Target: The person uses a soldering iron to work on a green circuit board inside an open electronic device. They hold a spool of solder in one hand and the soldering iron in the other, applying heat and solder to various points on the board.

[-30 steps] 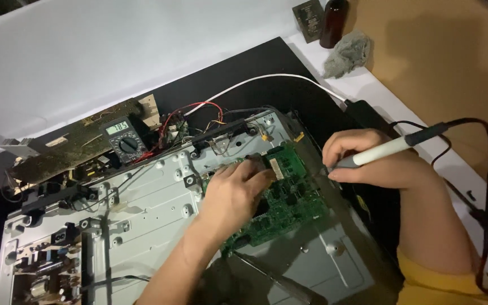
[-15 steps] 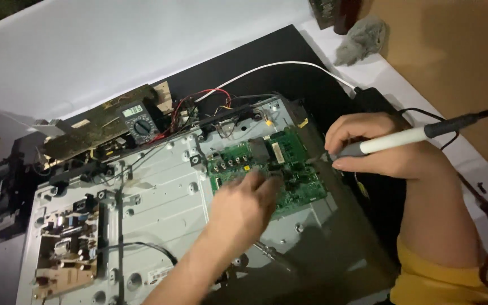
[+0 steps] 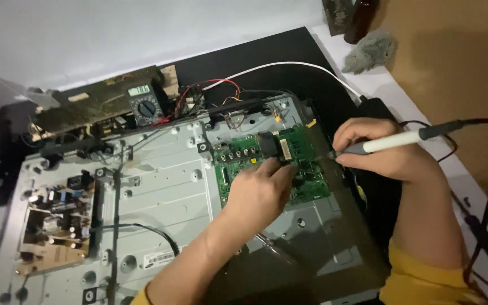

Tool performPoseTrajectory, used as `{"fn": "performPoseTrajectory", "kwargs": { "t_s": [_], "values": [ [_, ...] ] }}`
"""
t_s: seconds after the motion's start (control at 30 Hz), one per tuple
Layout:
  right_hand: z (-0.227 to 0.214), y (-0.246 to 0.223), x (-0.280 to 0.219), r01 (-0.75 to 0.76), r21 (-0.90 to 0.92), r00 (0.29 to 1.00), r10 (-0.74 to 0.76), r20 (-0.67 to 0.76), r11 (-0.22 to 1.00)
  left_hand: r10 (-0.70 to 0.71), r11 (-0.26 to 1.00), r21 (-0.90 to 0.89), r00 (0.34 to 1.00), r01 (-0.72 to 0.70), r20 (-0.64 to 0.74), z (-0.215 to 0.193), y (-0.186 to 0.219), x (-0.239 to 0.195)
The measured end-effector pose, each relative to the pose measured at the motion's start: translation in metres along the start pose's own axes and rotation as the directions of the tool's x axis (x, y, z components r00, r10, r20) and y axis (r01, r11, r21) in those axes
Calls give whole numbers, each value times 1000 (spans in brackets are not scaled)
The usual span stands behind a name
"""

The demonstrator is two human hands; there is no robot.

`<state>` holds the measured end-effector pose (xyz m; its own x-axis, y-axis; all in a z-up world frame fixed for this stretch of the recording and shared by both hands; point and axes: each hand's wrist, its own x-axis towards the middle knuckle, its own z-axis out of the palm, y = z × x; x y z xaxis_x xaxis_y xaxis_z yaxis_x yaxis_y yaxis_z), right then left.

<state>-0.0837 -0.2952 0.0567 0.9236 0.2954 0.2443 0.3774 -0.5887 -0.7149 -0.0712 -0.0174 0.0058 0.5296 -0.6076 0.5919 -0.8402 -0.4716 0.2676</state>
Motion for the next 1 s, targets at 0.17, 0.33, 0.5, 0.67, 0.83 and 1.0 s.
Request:
{"fn": "performPoseTrajectory", "kwargs": {
  "t_s": [0.17, 0.33, 0.5, 0.67, 0.83, 1.0],
  "values": [
    [2, -4, 1, -40, 29, 998, 42, -55, 999, 20, 999, 26, 1000, -20, 2, 14, -10, 9],
    [3, 12, -1, -54, 22, 999, 54, -1, 998, 68, 998, 8, 998, -68, 18, 15, -17, 6],
    [5, 12, 0, -51, -9, 998, 51, -30, 999, 60, 998, 21, 998, -59, -35, 26, -23, 1],
    [6, 8, 4, -104, -26, 995, 104, 7, 994, 19, 1000, 27, 996, -17, -82, 30, -25, 0],
    [2, 7, 1, -95, -26, 995, 95, -10, 995, 62, 998, 35, 995, -60, -76, 41, -27, 0],
    [-2, 17, -6, -8, -31, 1000, 8, -5, 999, 54, 999, 14, 992, -52, -113, 52, -24, 2]
  ]
}}
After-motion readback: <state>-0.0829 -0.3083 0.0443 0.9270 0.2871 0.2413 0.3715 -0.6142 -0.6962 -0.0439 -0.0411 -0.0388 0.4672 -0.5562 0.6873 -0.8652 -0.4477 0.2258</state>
